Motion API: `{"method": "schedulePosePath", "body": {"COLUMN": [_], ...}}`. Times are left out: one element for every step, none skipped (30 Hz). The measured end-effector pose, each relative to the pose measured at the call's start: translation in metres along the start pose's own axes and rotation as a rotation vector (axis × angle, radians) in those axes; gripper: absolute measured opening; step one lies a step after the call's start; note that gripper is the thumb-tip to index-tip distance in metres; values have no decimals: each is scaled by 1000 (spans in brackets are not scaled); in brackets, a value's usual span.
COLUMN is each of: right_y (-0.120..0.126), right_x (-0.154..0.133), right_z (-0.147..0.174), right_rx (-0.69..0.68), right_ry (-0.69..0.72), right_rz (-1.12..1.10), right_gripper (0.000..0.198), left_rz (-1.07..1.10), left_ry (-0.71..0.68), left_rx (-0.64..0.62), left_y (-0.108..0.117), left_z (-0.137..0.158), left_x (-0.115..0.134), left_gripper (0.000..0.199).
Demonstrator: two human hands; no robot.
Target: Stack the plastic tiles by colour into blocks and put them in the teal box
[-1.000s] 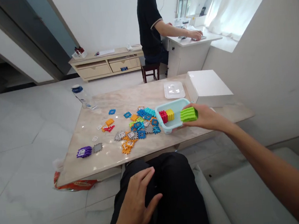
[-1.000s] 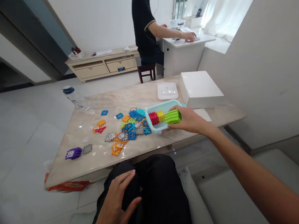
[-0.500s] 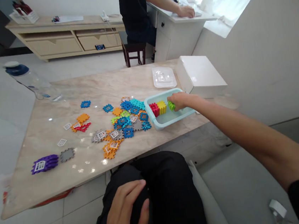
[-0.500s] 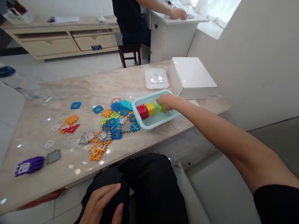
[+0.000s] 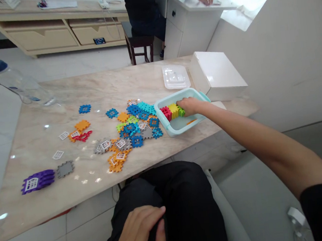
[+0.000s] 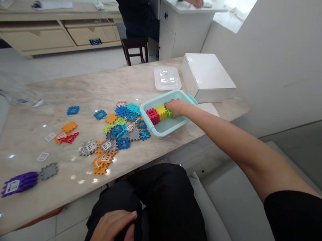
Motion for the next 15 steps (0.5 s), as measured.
{"method": "schedulePosePath", "body": {"right_y": [-1, -2, -3, -4, -6, -8, -10, -11, -12, -12, -13, -12, -12, -12, -12], "right_x": [0, 0, 1, 2, 3, 5, 6, 7, 8, 10, 11, 12, 13, 14, 15], "right_z": [-1, -3, -4, -6, -8, -9, -10, -10, -10, -9, -8, -6, -5, -4, -4], "right_rx": [6, 15, 26, 37, 47, 55, 62, 70, 83, 98, 113, 124, 126, 118, 103], "right_ry": [2, 7, 13, 20, 27, 33, 37, 38, 36, 32, 24, 11, -5, -24, -44], "right_rz": [-2, -6, -12, -18, -24, -30, -36, -43, -49, -53, -54, -53, -50, -49, -49], "right_gripper": [61, 60, 58, 57, 56, 58, 61, 65, 68, 71, 73, 73, 73, 73, 72], "left_rz": [-1, -3, -5, -8, -10, -10, -9, -8, -9, -13, -18, -25, -33, -41, -49], "left_ry": [-5, -8, -10, -11, -10, -9, -11, -14, -18, -20, -23, -26, -29, -32, -36], "left_rx": [-2, -3, -4, -3, -4, -4, -5, -7, -9, -12, -15, -17, -17, -15, -12], "left_y": [0, 0, -1, -1, -1, -2, -2, -3, -3, -4, -4, -5, -5, -5, -5], "left_z": [0, 0, 0, 0, -1, -1, -2, -3, -3, -4, -5, -6, -6, -7, -7], "left_x": [0, 0, 0, 0, 1, 1, 2, 2, 3, 3, 3, 3, 3, 3, 3], "left_gripper": [32, 32, 32, 32, 33, 33, 32, 32, 32, 32, 31, 31, 30, 29, 29]}}
Point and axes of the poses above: each hand's wrist, its own z-axis away from the middle knuckle, its own y-axis out of the back of the hand, x = y × z, the point moved 2 cm from there along -z, towards the middle knuckle, and after that the axes turned 9 degrees about y, right-handed, at the moved point
